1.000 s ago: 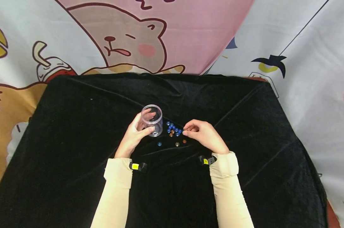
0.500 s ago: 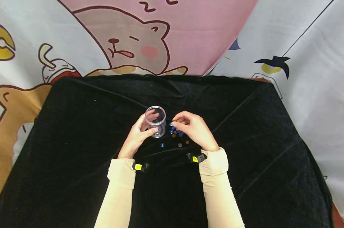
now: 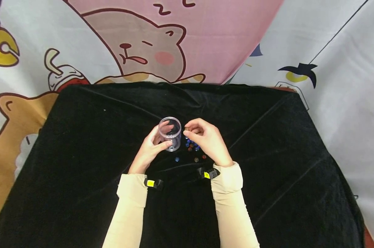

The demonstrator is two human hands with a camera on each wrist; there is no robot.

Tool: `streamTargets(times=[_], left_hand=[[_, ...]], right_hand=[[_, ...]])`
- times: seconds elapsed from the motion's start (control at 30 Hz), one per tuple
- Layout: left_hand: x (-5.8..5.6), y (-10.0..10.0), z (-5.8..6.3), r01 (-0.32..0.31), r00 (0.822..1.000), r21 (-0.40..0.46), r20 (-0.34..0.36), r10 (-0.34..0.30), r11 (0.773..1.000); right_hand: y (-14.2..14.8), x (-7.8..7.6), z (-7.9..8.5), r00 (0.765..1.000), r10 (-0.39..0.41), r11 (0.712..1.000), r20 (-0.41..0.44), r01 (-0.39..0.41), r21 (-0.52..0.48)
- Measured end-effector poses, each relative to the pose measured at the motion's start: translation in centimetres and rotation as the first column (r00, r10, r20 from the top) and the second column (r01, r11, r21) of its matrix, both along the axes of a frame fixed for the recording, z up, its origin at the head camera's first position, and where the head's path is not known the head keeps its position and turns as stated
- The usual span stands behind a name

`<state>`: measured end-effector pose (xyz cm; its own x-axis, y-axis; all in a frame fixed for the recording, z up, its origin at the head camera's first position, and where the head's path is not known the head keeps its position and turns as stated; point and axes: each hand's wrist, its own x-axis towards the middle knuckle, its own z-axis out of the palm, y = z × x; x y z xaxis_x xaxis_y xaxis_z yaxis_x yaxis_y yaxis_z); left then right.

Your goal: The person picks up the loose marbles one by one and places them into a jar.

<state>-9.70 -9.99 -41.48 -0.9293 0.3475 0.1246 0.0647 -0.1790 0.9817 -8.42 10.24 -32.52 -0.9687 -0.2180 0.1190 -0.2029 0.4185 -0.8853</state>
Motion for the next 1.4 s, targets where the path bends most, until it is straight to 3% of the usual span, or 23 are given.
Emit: streamTargets(times=[0.13,0.5,0.73,0.93,1.03,1.27,1.4], left_hand=[[0.1,0.0,0.1,0.007,1.000,-0.018,0.004,-0.007,1.000],[0.1,-0.1,0.4,0.008,1.000,-0.035,-0.009,-0.008,0.999],[0.2,-0.2,0.4,0.009,1.000,-0.018,-0.006,-0.010,1.000],[0.2,-0.3,0.3,0.002,1.000,-0.029,0.004,-0.002,1.000],[0.2,-0.2,0.3,-0.004,1.000,-0.034,0.004,0.004,0.999],[0.1,-0.1,0.2,-0.001,1.000,-0.028,0.006,0.002,1.000],[0.1,-0.1,0.2,-0.003,1.000,-0.037,0.013,0.004,0.999]], right_hand=[[0.2,-0.7,-1.5,0.998,-0.047,0.997,-0.036,0.045,-0.065],[-0.9,-0.5,-1.1,0.988,-0.136,0.972,-0.068,0.120,-0.200],[-1.8,-0.4,-1.1,0.985,-0.139,0.965,-0.104,0.111,-0.237],[-2.4,-0.5,-1.2,0.978,-0.094,0.971,-0.185,0.049,-0.234],[-2.6,-0.6,-1.4,0.983,-0.061,0.966,-0.175,0.014,-0.256],[-2.7,-0.4,-1.6,0.998,-0.026,0.975,-0.052,0.014,-0.221],[-2.7,-0.3,-1.6,0.999,-0.017,0.976,-0.028,0.011,-0.219]])
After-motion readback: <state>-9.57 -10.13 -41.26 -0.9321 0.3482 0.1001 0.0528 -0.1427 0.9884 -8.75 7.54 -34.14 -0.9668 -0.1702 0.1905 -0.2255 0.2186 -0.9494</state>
